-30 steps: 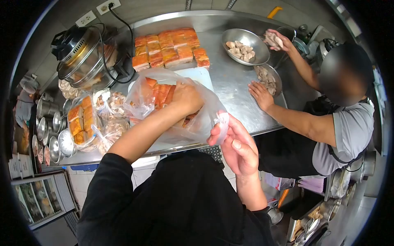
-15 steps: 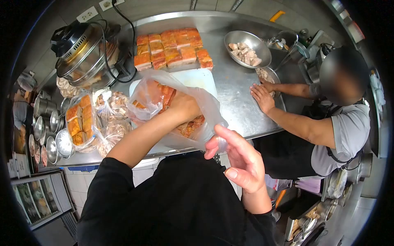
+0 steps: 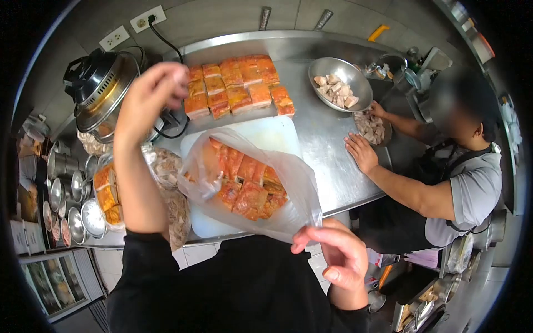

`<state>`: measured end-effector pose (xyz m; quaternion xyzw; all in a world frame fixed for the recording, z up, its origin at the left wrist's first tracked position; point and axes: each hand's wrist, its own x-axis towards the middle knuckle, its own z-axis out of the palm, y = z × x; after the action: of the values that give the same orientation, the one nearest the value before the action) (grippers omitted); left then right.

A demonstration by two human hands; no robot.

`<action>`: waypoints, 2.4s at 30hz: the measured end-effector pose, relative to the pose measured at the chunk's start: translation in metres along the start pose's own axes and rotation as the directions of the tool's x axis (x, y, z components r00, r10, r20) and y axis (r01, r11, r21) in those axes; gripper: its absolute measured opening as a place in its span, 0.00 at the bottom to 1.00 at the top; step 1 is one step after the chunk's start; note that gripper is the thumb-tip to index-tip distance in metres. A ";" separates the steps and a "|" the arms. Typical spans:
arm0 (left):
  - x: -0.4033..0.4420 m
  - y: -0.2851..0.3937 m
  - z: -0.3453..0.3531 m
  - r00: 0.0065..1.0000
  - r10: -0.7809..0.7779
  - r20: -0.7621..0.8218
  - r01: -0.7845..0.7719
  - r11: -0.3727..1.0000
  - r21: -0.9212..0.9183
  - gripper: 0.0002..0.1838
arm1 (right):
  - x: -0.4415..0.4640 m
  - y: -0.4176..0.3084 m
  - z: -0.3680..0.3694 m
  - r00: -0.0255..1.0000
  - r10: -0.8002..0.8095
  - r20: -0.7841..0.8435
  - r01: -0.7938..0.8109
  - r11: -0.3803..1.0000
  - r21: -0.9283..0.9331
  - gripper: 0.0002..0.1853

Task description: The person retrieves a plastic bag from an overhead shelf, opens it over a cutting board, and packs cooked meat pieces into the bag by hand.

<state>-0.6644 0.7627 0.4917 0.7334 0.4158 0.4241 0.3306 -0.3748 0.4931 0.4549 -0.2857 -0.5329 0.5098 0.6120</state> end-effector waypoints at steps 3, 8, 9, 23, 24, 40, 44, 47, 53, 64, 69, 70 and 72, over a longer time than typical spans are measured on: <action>0.095 -0.111 0.001 0.983 -0.174 -0.058 0.182 0.962 0.205 0.19 | -0.001 0.002 0.004 0.999 -0.005 -0.035 0.004 1.000 -0.021 0.32; 0.121 -0.238 0.051 0.787 -0.567 0.243 0.115 0.522 0.846 0.30 | -0.006 0.003 0.011 0.991 -0.017 -0.135 0.009 0.998 -0.064 0.31; 0.111 -0.245 0.060 0.784 -0.568 0.252 0.107 0.523 0.846 0.30 | -0.008 0.003 0.012 0.986 -0.023 -0.164 0.012 0.998 -0.069 0.31; 0.026 -0.227 0.075 0.867 -0.494 -0.069 0.298 0.402 0.866 0.38 | 0.001 0.013 0.007 0.994 -0.104 -0.041 0.103 0.994 -0.021 0.32; 0.025 -0.209 0.070 0.868 -0.492 -0.063 0.307 0.434 0.847 0.37 | 0.001 0.011 0.007 0.994 -0.101 -0.048 0.100 0.995 -0.027 0.32; -0.093 0.021 0.096 0.733 0.260 0.629 -0.309 0.950 -0.032 0.37 | -0.004 0.007 -0.009 0.996 -0.078 0.036 0.075 0.994 0.075 0.31; -0.103 -0.010 0.153 0.555 0.343 0.757 -0.471 0.881 -0.054 0.35 | -0.012 0.005 -0.005 0.999 -0.043 0.004 0.043 0.997 0.070 0.31; -0.104 -0.009 0.173 0.389 0.423 0.818 -0.527 0.831 -0.179 0.28 | -0.017 0.004 -0.002 0.999 -0.017 -0.029 0.019 0.998 0.063 0.31; -0.111 -0.018 0.194 0.127 0.376 0.918 -0.681 0.706 -0.195 0.10 | -0.022 0.003 -0.005 0.998 -0.004 -0.060 0.007 0.999 0.051 0.31; -0.131 -0.039 0.186 0.415 0.403 0.815 -0.631 0.774 -0.061 0.07 | -0.014 0.006 -0.011 0.999 -0.015 -0.051 0.018 0.997 0.074 0.31; -0.129 -0.054 0.181 0.434 0.346 0.832 -0.562 0.826 -0.050 0.14 | -0.005 0.000 -0.006 0.996 -0.083 -0.027 0.083 0.997 -0.005 0.30; -0.127 -0.053 0.181 0.532 0.332 0.779 -0.534 0.846 0.004 0.20 | -0.004 0.000 -0.006 0.996 -0.091 -0.013 0.090 0.995 -0.050 0.30; -0.127 -0.048 0.185 0.622 0.314 0.718 -0.498 0.865 0.053 0.26 | -0.002 0.000 -0.007 0.997 -0.071 -0.016 0.070 0.997 -0.037 0.29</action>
<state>-0.5516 0.6461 0.3289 0.9471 0.1341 0.1300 0.2610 -0.3683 0.4932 0.4521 -0.2824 -0.5464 0.4756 0.6289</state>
